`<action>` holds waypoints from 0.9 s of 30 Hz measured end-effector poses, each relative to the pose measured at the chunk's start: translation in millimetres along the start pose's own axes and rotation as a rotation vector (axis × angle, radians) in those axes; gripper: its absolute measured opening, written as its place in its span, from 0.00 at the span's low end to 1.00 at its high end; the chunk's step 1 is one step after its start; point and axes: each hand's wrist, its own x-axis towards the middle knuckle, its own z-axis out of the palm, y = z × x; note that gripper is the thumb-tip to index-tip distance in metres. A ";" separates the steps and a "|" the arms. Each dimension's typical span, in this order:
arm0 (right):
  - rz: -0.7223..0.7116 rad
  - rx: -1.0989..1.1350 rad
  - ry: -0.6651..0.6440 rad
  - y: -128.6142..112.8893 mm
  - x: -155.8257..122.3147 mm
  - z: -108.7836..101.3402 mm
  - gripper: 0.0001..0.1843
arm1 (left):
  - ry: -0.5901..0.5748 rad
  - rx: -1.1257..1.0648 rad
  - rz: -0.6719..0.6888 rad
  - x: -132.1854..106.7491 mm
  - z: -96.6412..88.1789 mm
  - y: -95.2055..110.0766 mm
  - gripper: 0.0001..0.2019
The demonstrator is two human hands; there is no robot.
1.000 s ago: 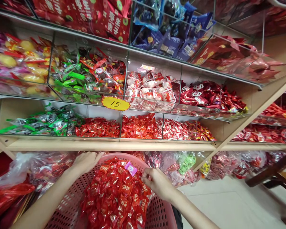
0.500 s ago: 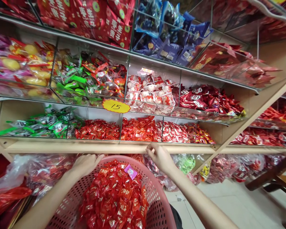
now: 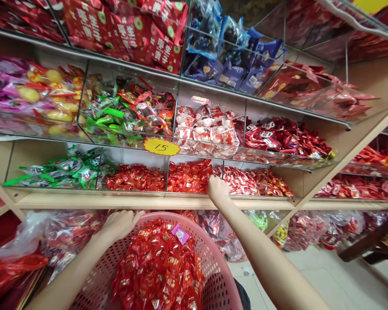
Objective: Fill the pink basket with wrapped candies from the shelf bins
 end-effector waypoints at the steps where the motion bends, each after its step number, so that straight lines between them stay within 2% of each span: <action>1: -0.001 -0.001 -0.018 -0.7 1.0 0.2 0.13 | -0.003 0.000 -0.004 -0.1 -0.2 0.0 0.34; 16: 0.010 0.055 -0.093 -5.8 8.7 0.6 0.14 | 0.000 -0.004 -0.012 -0.7 0.3 2.8 0.33; 19: 0.019 0.072 -0.083 -3.4 5.4 -0.7 0.15 | -0.001 0.007 -0.012 -0.9 0.2 2.9 0.33; 21: 0.030 0.092 -0.031 1.1 -1.4 -2.0 0.16 | 0.000 0.013 -0.010 -1.0 0.3 2.6 0.34; 24: -0.021 0.311 0.162 7.8 -15.9 -2.7 0.20 | 0.010 0.018 -0.001 -1.0 0.6 2.9 0.34; 26: -0.130 0.642 0.235 8.6 -27.1 -1.5 0.23 | 0.016 0.016 0.002 -1.3 1.1 4.0 0.34; 27: -0.190 0.840 0.207 7.4 -33.0 -0.2 0.25 | 0.018 0.015 0.001 -1.4 1.5 4.9 0.34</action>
